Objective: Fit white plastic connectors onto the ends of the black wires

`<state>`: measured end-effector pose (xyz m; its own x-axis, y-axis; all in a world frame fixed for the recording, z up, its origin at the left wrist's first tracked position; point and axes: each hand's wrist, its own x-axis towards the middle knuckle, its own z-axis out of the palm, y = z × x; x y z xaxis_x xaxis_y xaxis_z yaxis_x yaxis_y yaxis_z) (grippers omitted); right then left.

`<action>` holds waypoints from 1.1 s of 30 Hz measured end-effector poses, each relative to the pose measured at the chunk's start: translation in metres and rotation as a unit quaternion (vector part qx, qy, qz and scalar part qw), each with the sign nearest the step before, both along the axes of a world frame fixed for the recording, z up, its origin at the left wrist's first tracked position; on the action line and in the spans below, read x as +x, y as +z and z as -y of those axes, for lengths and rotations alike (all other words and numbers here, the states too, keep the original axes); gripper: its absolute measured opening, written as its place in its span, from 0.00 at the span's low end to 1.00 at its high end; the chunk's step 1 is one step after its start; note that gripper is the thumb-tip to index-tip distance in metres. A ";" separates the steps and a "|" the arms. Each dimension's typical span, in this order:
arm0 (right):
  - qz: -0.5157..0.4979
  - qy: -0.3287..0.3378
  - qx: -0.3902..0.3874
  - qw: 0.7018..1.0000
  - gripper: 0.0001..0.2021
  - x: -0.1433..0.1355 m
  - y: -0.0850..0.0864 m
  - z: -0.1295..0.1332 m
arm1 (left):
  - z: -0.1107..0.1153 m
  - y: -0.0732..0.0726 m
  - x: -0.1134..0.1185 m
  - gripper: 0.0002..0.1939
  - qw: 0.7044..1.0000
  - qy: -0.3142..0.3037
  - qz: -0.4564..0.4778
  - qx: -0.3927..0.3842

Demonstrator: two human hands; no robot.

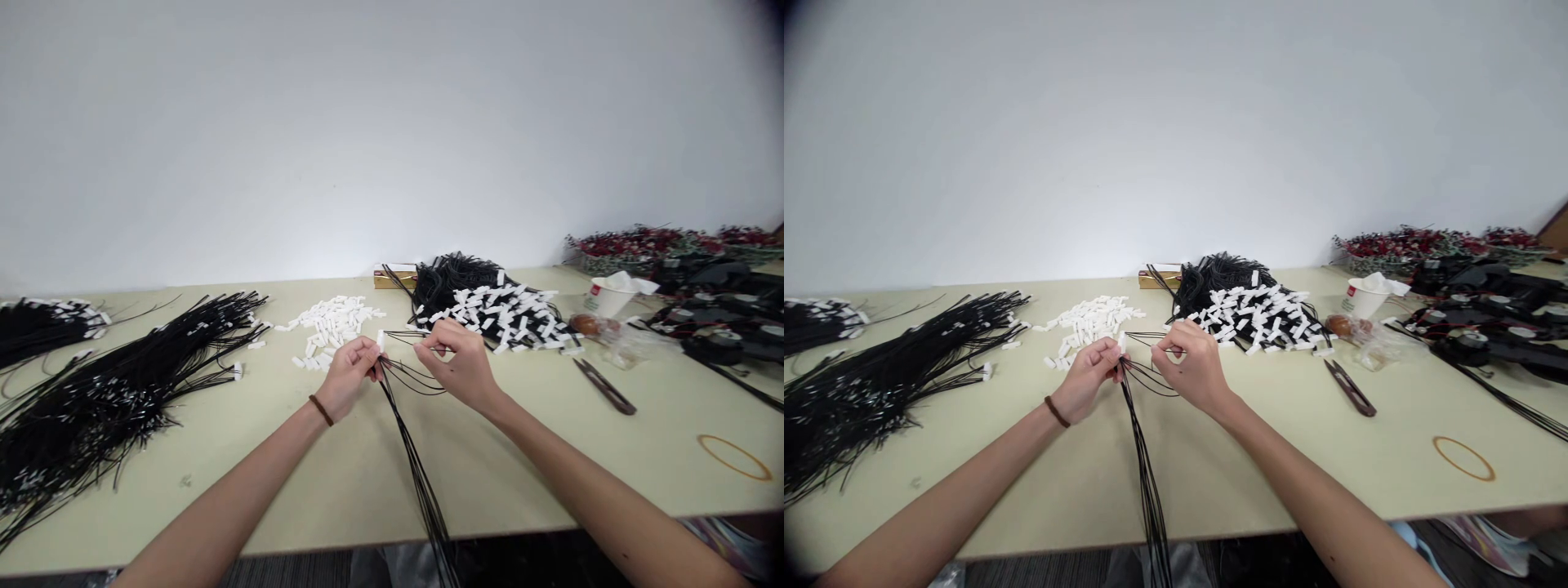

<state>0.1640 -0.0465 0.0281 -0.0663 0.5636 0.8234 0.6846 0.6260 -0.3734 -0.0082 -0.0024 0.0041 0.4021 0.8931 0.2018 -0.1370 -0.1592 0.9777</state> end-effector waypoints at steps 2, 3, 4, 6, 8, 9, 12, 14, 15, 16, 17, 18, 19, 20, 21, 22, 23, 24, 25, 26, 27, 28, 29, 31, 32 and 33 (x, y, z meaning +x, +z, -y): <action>-0.011 0.002 -0.007 1.000 0.11 0.000 0.000 0.000 | 0.000 0.000 0.000 0.13 1.000 -0.001 -0.003 0.003; -0.018 0.005 -0.010 1.000 0.11 0.000 0.000 0.000 | 0.000 0.000 0.000 0.13 1.000 -0.001 -0.005 0.005; -0.024 0.009 -0.014 1.000 0.11 0.000 0.000 0.000 | 0.000 0.001 -0.001 0.13 1.000 -0.002 -0.008 0.008; -0.039 0.016 -0.025 0.999 0.11 0.001 0.001 0.000 | 0.000 0.001 -0.001 0.13 1.000 -0.003 -0.016 0.015; -0.049 0.022 -0.038 0.998 0.10 0.001 0.002 0.000 | 0.001 0.002 -0.001 0.13 0.999 -0.006 -0.023 0.023; -0.050 0.023 -0.043 0.998 0.10 0.001 0.003 0.001 | 0.001 0.003 0.000 0.14 0.999 -0.008 -0.026 0.024; -0.031 0.024 -0.050 0.998 0.09 0.003 0.006 0.002 | 0.003 0.005 0.000 0.14 0.999 -0.014 -0.032 0.025; -0.005 0.026 -0.045 0.999 0.08 0.003 0.007 0.003 | 0.004 0.005 0.000 0.15 0.999 -0.016 -0.037 0.026; 0.010 0.026 -0.040 0.999 0.08 0.003 0.007 0.003 | 0.004 0.006 0.000 0.15 0.999 -0.016 -0.040 0.027; 0.025 0.024 -0.033 0.999 0.07 0.003 0.006 0.003 | 0.004 0.006 0.000 0.15 0.998 -0.017 -0.044 0.029; 0.037 0.019 -0.024 0.999 0.06 0.003 0.005 0.003 | 0.004 0.006 0.000 0.15 0.998 -0.019 -0.048 0.032; 0.046 0.014 -0.014 0.999 0.06 0.002 0.003 0.003 | 0.004 0.006 -0.001 0.15 0.998 -0.021 -0.053 0.036; 0.052 0.012 -0.006 0.999 0.05 0.002 0.001 0.003 | 0.003 0.006 -0.001 0.16 0.997 -0.024 -0.058 0.040; 0.056 0.015 -0.002 0.998 0.05 0.001 -0.001 0.002 | 0.003 0.005 -0.001 0.16 0.997 -0.029 -0.062 0.043; 0.059 0.026 -0.001 0.998 0.04 0.000 -0.002 0.002 | 0.002 0.005 -0.002 0.16 0.996 -0.034 -0.066 0.046; 0.061 0.043 -0.005 0.997 0.04 -0.001 -0.003 0.002 | 0.002 0.005 -0.002 0.16 0.996 -0.039 -0.069 0.049; 0.063 0.064 -0.014 0.996 0.04 -0.002 -0.004 0.002 | 0.002 0.005 -0.002 0.16 0.995 -0.045 -0.073 0.051; 0.064 0.087 -0.026 0.994 0.04 -0.002 -0.005 0.002 | 0.002 0.005 -0.002 0.15 0.994 -0.050 -0.077 0.052; 0.063 0.109 -0.040 0.991 0.05 -0.003 -0.005 0.002 | 0.003 0.006 -0.003 0.15 0.994 -0.054 -0.082 0.054; 0.060 0.129 -0.055 0.988 0.05 -0.003 -0.004 0.002 | 0.003 0.006 -0.003 0.15 0.993 -0.057 -0.087 0.056; 0.054 0.145 -0.069 0.985 0.06 -0.003 -0.004 0.002 | 0.003 0.007 -0.003 0.15 0.992 -0.059 -0.092 0.057; 0.047 0.158 -0.082 0.983 0.06 -0.003 -0.003 0.002 | 0.004 0.007 -0.003 0.15 0.992 -0.059 -0.095 0.057; 0.039 0.167 -0.092 0.981 0.07 -0.003 -0.003 0.002 | 0.004 0.007 -0.003 0.15 0.992 -0.060 -0.097 0.057; 0.025 0.174 -0.105 0.979 0.07 -0.002 -0.002 0.002 | 0.004 0.008 -0.002 0.15 0.992 -0.064 -0.097 0.055; 0.020 0.176 -0.113 0.978 0.07 -0.002 -0.002 0.002 | 0.005 0.008 -0.002 0.15 0.992 -0.066 -0.097 0.054; 0.016 0.178 -0.124 0.976 0.07 -0.001 -0.002 0.002 | 0.005 0.008 -0.002 0.15 0.991 -0.067 -0.097 0.054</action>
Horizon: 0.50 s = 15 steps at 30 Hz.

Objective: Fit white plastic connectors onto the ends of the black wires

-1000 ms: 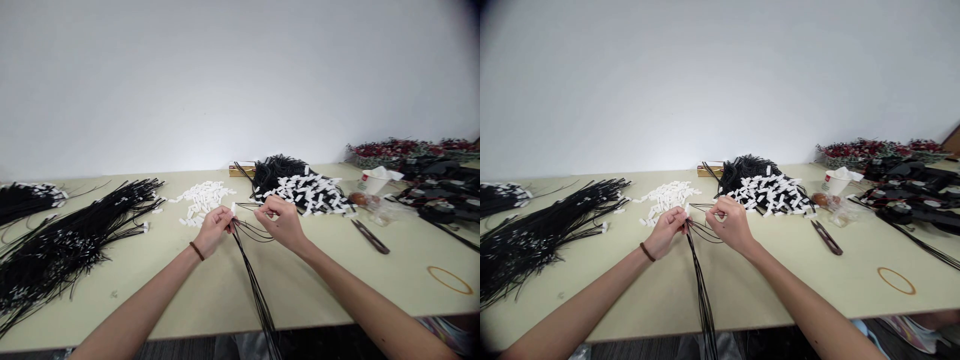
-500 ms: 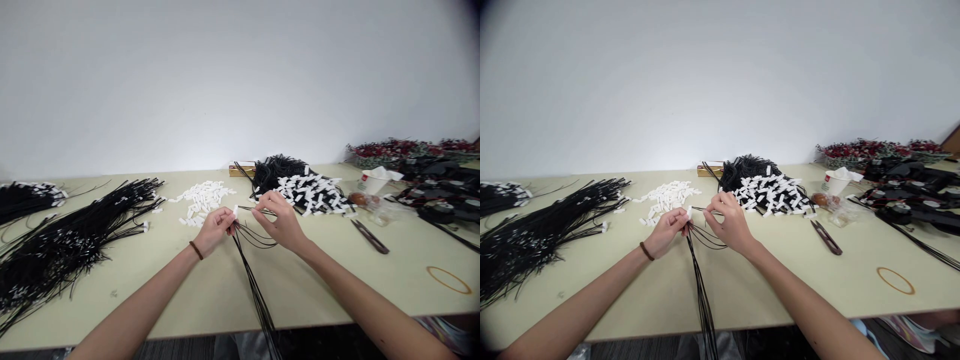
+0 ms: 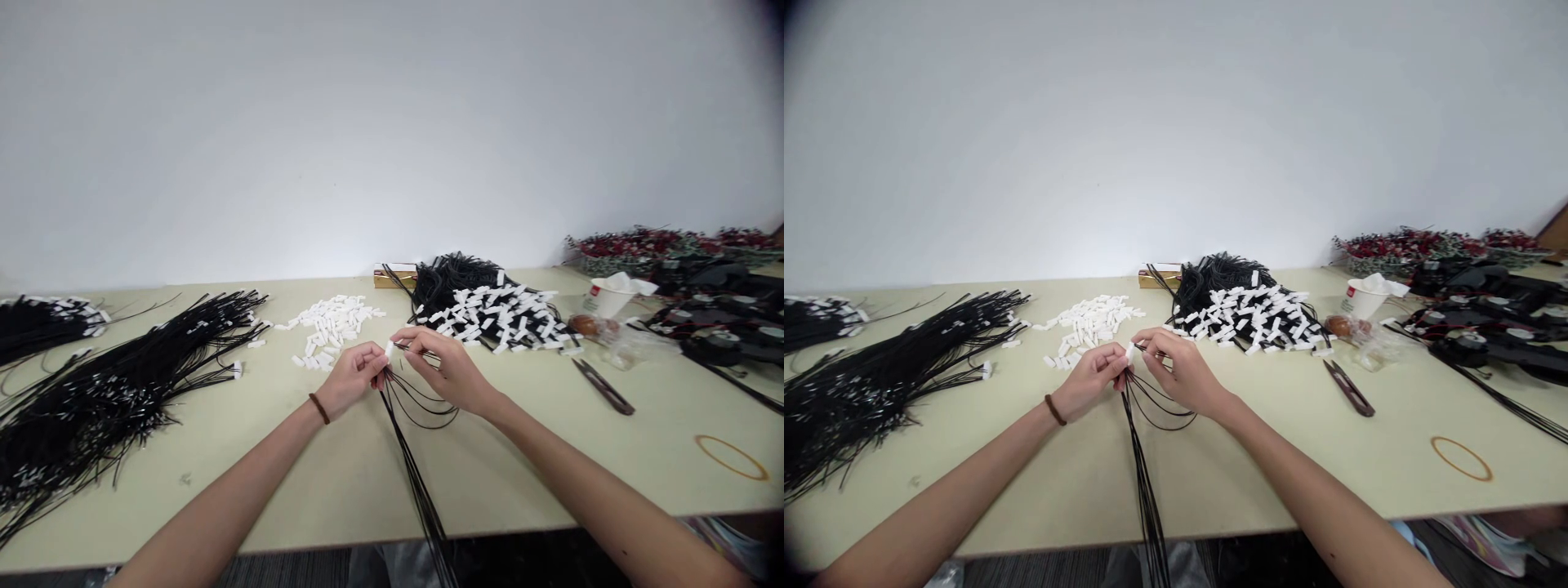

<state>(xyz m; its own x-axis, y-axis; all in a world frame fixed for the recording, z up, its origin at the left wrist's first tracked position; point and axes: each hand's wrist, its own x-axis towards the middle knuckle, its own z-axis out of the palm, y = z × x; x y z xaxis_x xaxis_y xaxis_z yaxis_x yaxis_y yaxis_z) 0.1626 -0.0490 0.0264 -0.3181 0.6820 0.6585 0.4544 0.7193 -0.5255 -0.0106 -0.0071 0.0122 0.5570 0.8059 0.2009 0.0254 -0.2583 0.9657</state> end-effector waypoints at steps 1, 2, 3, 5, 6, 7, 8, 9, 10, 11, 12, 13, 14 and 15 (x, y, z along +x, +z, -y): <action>-0.002 0.003 -0.013 1.000 0.07 0.000 0.000 0.000 | 0.000 0.000 0.000 0.15 1.000 -0.002 -0.001 0.001; -0.003 0.006 -0.027 1.000 0.08 0.001 0.000 0.000 | 0.000 0.000 0.000 0.15 1.000 -0.004 -0.002 0.001; -0.004 0.009 -0.038 0.999 0.08 0.001 -0.001 0.000 | 0.000 0.000 0.000 0.15 1.000 -0.007 -0.003 0.001; -0.009 0.011 -0.048 0.999 0.09 0.000 -0.002 -0.001 | 0.000 -0.001 0.000 0.15 1.000 -0.014 -0.004 -0.001; -0.012 0.011 -0.047 0.999 0.09 0.000 -0.003 -0.002 | -0.001 -0.001 0.000 0.15 1.000 -0.017 -0.005 -0.002; -0.015 0.010 -0.043 0.999 0.09 0.000 -0.004 -0.003 | -0.001 -0.001 0.000 0.15 1.000 -0.020 -0.005 -0.004; -0.016 0.009 -0.039 0.999 0.09 0.000 -0.005 -0.004 | -0.001 -0.002 0.000 0.15 1.000 -0.022 -0.006 -0.005; -0.016 0.007 -0.035 0.999 0.09 0.000 -0.006 -0.005 | -0.001 -0.002 0.000 0.16 1.000 -0.024 -0.007 -0.006; -0.014 0.006 -0.032 0.999 0.09 0.000 -0.006 -0.005 | -0.001 -0.003 0.000 0.16 1.000 -0.026 -0.008 -0.007; -0.010 0.005 -0.028 1.000 0.09 0.000 -0.006 -0.006 | -0.001 -0.003 0.001 0.16 1.000 -0.027 -0.009 -0.009; -0.007 0.006 -0.024 1.000 0.09 0.000 -0.006 -0.006 | -0.001 -0.004 0.001 0.16 1.000 -0.028 -0.008 -0.010; -0.004 0.008 -0.021 1.000 0.09 0.000 -0.006 -0.006 | 0.000 -0.004 0.001 0.16 0.999 -0.029 -0.007 -0.012; -0.002 0.010 -0.019 1.000 0.09 0.000 -0.005 -0.006 | 0.000 -0.004 0.001 0.16 0.999 -0.029 -0.006 -0.014; -0.001 0.013 -0.018 1.000 0.09 0.001 -0.004 -0.006 | 0.000 -0.004 0.001 0.16 0.999 -0.029 -0.004 -0.016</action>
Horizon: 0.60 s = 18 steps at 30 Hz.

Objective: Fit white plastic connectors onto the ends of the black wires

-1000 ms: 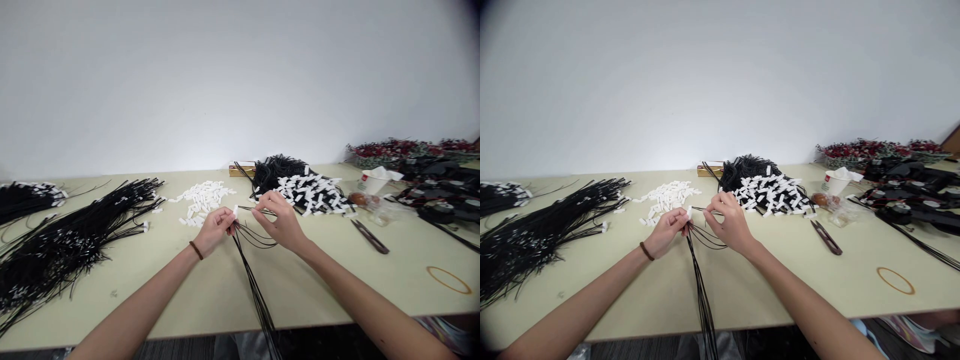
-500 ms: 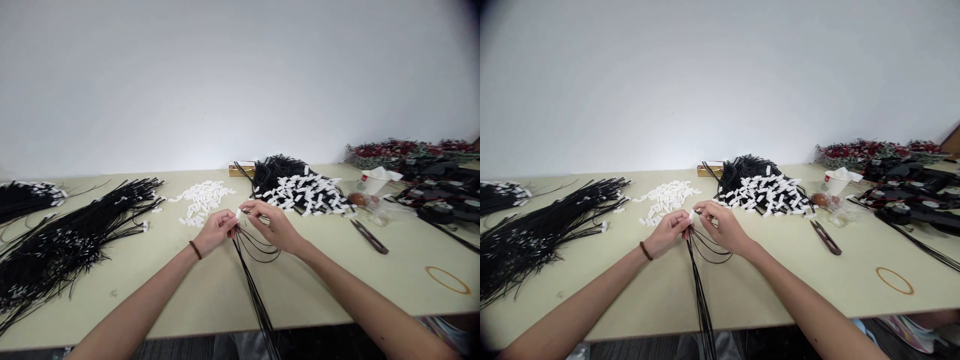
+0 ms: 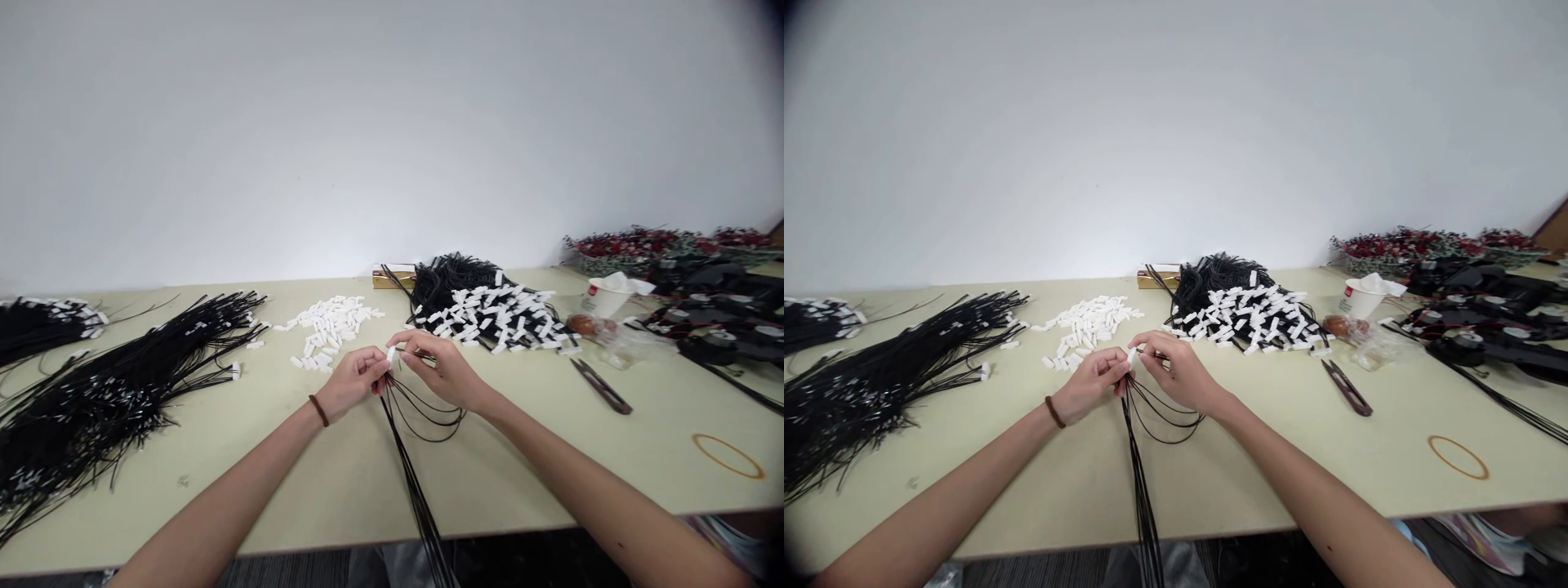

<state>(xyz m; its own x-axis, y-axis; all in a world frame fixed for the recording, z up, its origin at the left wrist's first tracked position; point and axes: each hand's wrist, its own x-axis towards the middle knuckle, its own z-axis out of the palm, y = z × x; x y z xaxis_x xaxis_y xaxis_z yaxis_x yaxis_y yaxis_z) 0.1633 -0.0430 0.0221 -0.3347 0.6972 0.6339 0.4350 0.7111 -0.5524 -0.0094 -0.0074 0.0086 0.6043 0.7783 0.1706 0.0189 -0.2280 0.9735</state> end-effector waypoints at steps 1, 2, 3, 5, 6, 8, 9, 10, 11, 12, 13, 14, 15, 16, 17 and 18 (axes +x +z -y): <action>0.001 0.003 -0.002 1.000 0.09 0.000 0.001 0.000 | 0.000 0.000 0.000 0.16 1.000 0.000 0.001 -0.002; 0.003 0.006 -0.005 1.000 0.09 0.001 0.002 0.001 | 0.001 0.001 0.000 0.16 1.000 -0.001 0.003 -0.004; 0.004 0.008 -0.009 1.000 0.09 0.001 0.003 0.001 | 0.001 0.001 0.000 0.16 1.000 -0.002 0.004 -0.007; 0.009 0.012 -0.015 1.000 0.09 0.001 0.004 0.002 | 0.002 0.002 0.000 0.16 1.000 -0.004 0.005 -0.010; 0.010 0.012 -0.015 1.000 0.09 0.002 0.005 0.003 | 0.002 0.002 0.001 0.16 1.000 -0.005 0.005 -0.011; 0.012 0.011 -0.013 1.000 0.09 0.002 0.006 0.004 | 0.002 0.001 0.000 0.16 1.000 -0.007 0.003 -0.010; 0.012 0.010 -0.012 1.000 0.10 0.002 0.006 0.004 | 0.002 0.001 0.000 0.16 1.000 -0.007 0.001 -0.009; 0.013 0.010 -0.011 1.000 0.10 0.002 0.007 0.004 | 0.002 0.001 0.000 0.16 1.000 -0.007 0.000 -0.008; 0.013 0.010 -0.010 1.000 0.10 0.002 0.007 0.004 | 0.002 0.000 0.000 0.16 1.000 -0.006 0.001 -0.008; 0.013 0.010 -0.012 1.000 0.10 0.002 0.006 0.004 | 0.002 0.000 0.000 0.16 1.000 -0.005 0.001 -0.009; 0.011 0.011 -0.013 1.000 0.10 0.002 0.006 0.004 | 0.001 -0.001 0.000 0.16 1.000 -0.005 0.002 -0.010; 0.008 0.012 -0.013 1.000 0.10 0.002 0.006 0.003 | 0.001 -0.001 0.001 0.16 1.000 -0.004 0.002 -0.011; 0.004 0.012 -0.012 1.000 0.10 0.002 0.005 0.003 | 0.001 -0.001 0.001 0.16 1.000 -0.003 0.002 -0.011; -0.003 0.011 -0.009 1.000 0.10 0.001 0.004 0.002 | 0.001 -0.001 0.001 0.16 1.000 -0.001 0.002 -0.010; -0.011 0.009 -0.007 1.000 0.10 0.001 0.004 0.002 | 0.001 -0.002 0.001 0.16 1.000 0.000 0.003 -0.009; -0.020 0.005 -0.006 1.000 0.10 0.001 0.003 0.001 | 0.001 -0.002 0.001 0.16 1.000 0.002 0.005 -0.007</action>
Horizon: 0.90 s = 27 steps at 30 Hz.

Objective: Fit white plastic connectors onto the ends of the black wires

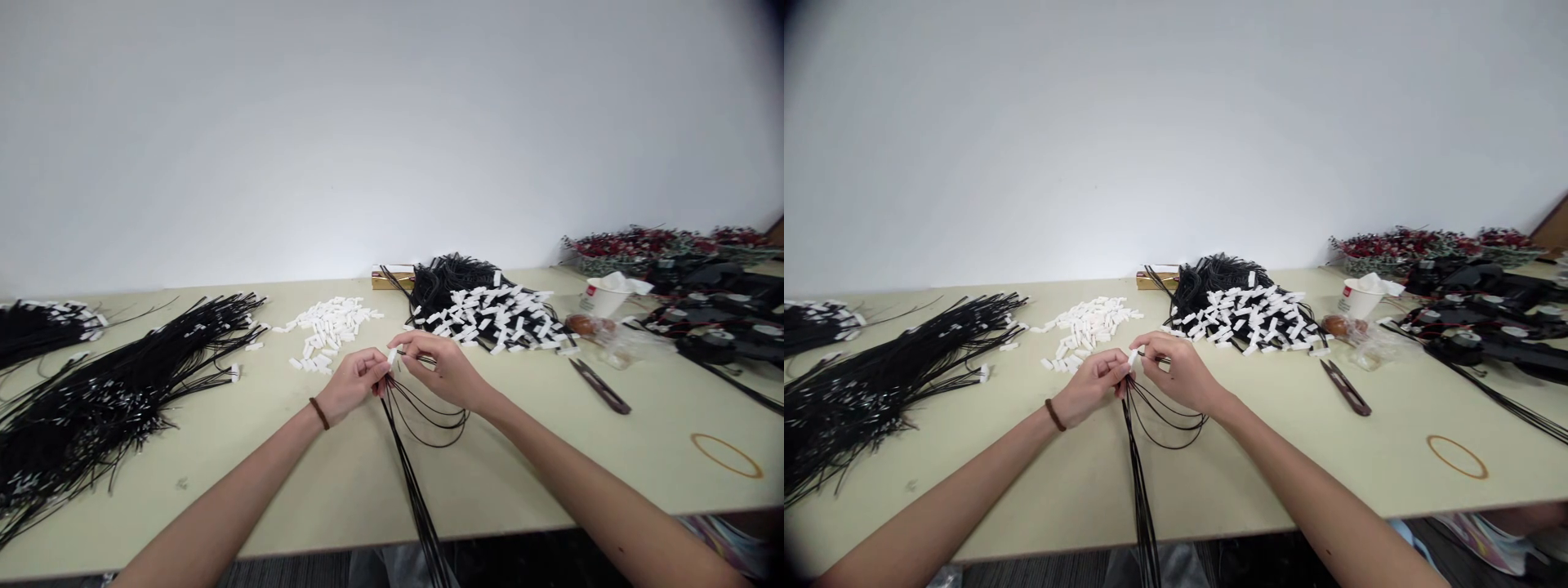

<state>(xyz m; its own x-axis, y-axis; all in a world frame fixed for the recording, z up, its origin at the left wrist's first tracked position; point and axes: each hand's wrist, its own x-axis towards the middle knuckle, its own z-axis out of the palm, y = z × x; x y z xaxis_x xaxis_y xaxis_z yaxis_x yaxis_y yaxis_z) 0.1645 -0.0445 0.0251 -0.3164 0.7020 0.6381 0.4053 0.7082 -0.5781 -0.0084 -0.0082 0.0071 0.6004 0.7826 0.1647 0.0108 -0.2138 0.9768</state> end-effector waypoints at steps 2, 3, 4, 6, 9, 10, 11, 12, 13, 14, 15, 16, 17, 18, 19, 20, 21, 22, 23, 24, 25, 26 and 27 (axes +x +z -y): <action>-0.017 -0.003 -0.012 1.000 0.09 0.000 -0.001 -0.001 | 0.000 0.000 0.000 0.16 1.000 0.003 0.002 0.001; -0.026 -0.001 -0.026 0.999 0.09 0.000 -0.001 -0.001 | 0.000 0.001 0.000 0.15 1.000 0.003 0.003 0.001; -0.035 0.002 -0.042 0.998 0.09 0.000 -0.001 -0.001 | 0.000 0.001 -0.001 0.15 1.000 0.002 0.003 0.001; -0.056 0.009 -0.084 0.995 0.09 -0.001 0.000 -0.001 | 0.000 0.001 -0.001 0.15 1.000 -0.002 0.001 0.001; -0.090 0.010 -0.151 0.984 0.11 -0.002 0.003 0.000 | 0.000 0.000 -0.001 0.15 1.000 -0.007 -0.003 0.002; -0.100 0.012 -0.168 0.981 0.11 -0.003 0.004 0.000 | -0.001 0.000 -0.001 0.15 1.000 -0.006 -0.004 0.002; -0.109 0.013 -0.180 0.977 0.11 -0.003 0.004 0.001 | -0.001 0.000 -0.001 0.15 1.000 -0.006 -0.005 0.002; -0.116 0.014 -0.188 0.975 0.11 -0.003 0.004 0.001 | -0.001 0.000 -0.002 0.15 1.000 -0.005 -0.006 0.003; -0.121 0.015 -0.191 0.974 0.11 -0.003 0.004 0.001 | -0.001 0.000 -0.002 0.15 1.000 -0.004 -0.006 0.003; -0.123 0.015 -0.192 0.974 0.11 -0.003 0.004 0.001 | -0.001 0.000 -0.002 0.15 1.000 -0.004 -0.007 0.004; -0.122 0.016 -0.191 0.974 0.10 -0.003 0.004 0.001 | -0.001 0.000 -0.002 0.15 1.000 -0.003 -0.007 0.004; -0.119 0.016 -0.188 0.975 0.11 -0.003 0.003 0.001 | -0.001 0.001 -0.002 0.15 1.000 -0.003 -0.007 0.004; -0.113 0.016 -0.185 0.976 0.11 -0.002 0.003 0.000 | -0.001 0.001 -0.002 0.15 1.000 -0.003 -0.006 0.003; -0.106 0.017 -0.181 0.978 0.11 -0.002 0.002 -0.001 | 0.000 0.001 -0.001 0.15 1.000 -0.003 -0.005 0.002; -0.098 0.016 -0.174 0.980 0.11 -0.002 0.001 -0.001 | 0.000 0.001 -0.001 0.15 1.000 -0.004 -0.005 -0.001; -0.086 0.012 -0.160 0.983 0.11 -0.002 -0.001 -0.002 | 0.000 0.001 -0.001 0.15 1.000 -0.002 -0.004 -0.004; -0.070 0.000 -0.133 0.989 0.11 -0.003 -0.003 -0.003 | 0.000 0.002 0.000 0.15 1.000 0.003 -0.002 -0.007; -0.050 -0.021 -0.093 0.994 0.10 -0.003 -0.005 -0.003 | 0.000 0.001 0.000 0.16 1.000 0.011 0.000 -0.010; -0.026 -0.052 -0.043 0.997 0.09 -0.004 -0.008 -0.004 | -0.001 0.001 0.001 0.15 1.000 0.024 0.004 -0.013; 0.001 -0.087 0.010 0.996 0.07 -0.005 -0.010 -0.004 | -0.002 0.001 0.001 0.15 0.999 0.042 0.011 -0.019; 0.027 -0.121 0.062 0.990 0.06 -0.007 -0.012 -0.005 | -0.003 0.000 0.001 0.15 0.997 0.063 0.021 -0.026; 0.053 -0.145 0.105 0.982 0.06 -0.008 -0.014 -0.005 | -0.005 -0.001 0.000 0.15 0.995 0.086 0.033 -0.034; 0.079 -0.153 0.140 0.975 0.09 -0.008 -0.015 -0.005 | -0.007 -0.001 0.000 0.15 0.992 0.107 0.047 -0.044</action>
<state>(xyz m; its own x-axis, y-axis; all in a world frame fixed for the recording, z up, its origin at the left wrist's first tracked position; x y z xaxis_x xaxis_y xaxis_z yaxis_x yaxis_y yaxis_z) 0.1560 -0.0398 0.0104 -0.2285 0.5848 0.7783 0.6909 0.6607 -0.2936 -0.0087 -0.0016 0.0056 0.4042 0.9042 0.1377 -0.0448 -0.1308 0.9904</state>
